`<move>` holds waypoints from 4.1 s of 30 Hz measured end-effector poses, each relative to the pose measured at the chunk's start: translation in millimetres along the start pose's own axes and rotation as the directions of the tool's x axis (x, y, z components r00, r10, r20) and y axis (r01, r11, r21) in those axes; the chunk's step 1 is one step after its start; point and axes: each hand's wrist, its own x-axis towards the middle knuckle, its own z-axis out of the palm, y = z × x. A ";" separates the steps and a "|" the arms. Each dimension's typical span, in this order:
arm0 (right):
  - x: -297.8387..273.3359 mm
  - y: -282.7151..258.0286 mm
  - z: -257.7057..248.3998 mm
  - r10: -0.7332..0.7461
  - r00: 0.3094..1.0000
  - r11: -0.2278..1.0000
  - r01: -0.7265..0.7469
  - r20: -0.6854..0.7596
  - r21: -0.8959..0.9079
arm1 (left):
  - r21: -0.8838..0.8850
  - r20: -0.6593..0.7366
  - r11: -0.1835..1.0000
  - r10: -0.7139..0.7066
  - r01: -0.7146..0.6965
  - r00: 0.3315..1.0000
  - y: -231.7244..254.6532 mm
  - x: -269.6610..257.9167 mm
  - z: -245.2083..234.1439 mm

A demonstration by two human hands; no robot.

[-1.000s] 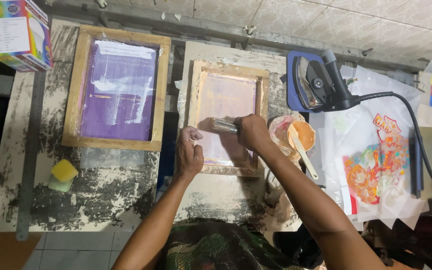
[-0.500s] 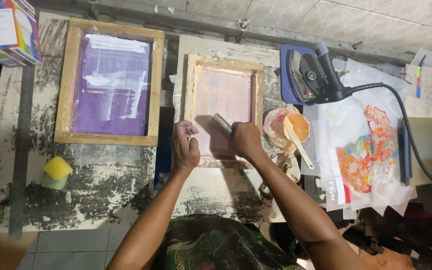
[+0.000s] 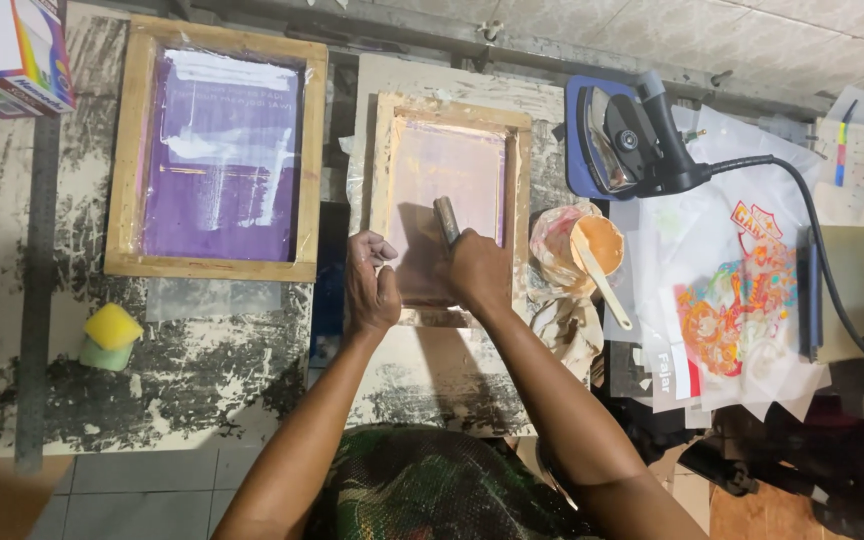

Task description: The person uses a squeegee to spread orange ink across a screen printing frame placed over a purple fabric. They repeatedly pull the squeegee across the mesh to transfer the ink, occasionally using a wooden stick to scoop more ink from a container onto the squeegee.

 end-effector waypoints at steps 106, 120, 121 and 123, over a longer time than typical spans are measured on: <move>-141.3 164.1 -190.2 -0.197 0.980 0.855 0.170 0.004 0.489 | 0.048 0.133 0.728 -0.684 0.684 0.718 77.5 95.4 20.0; -105.1 152.2 -156.8 -0.254 0.962 0.735 0.124 0.101 0.667 | 0.153 0.130 0.814 -0.579 0.560 0.805 68.1 96.7 13.8; -104.8 149.3 -157.0 -0.256 0.961 0.736 0.124 0.104 0.666 | 0.153 0.128 0.813 -0.580 0.562 0.804 68.7 96.6 12.4; -104.1 143.9 -157.9 -0.266 0.958 0.730 0.127 0.109 0.672 | 0.147 0.131 0.818 -0.573 0.556 0.809 70.0 97.1 10.9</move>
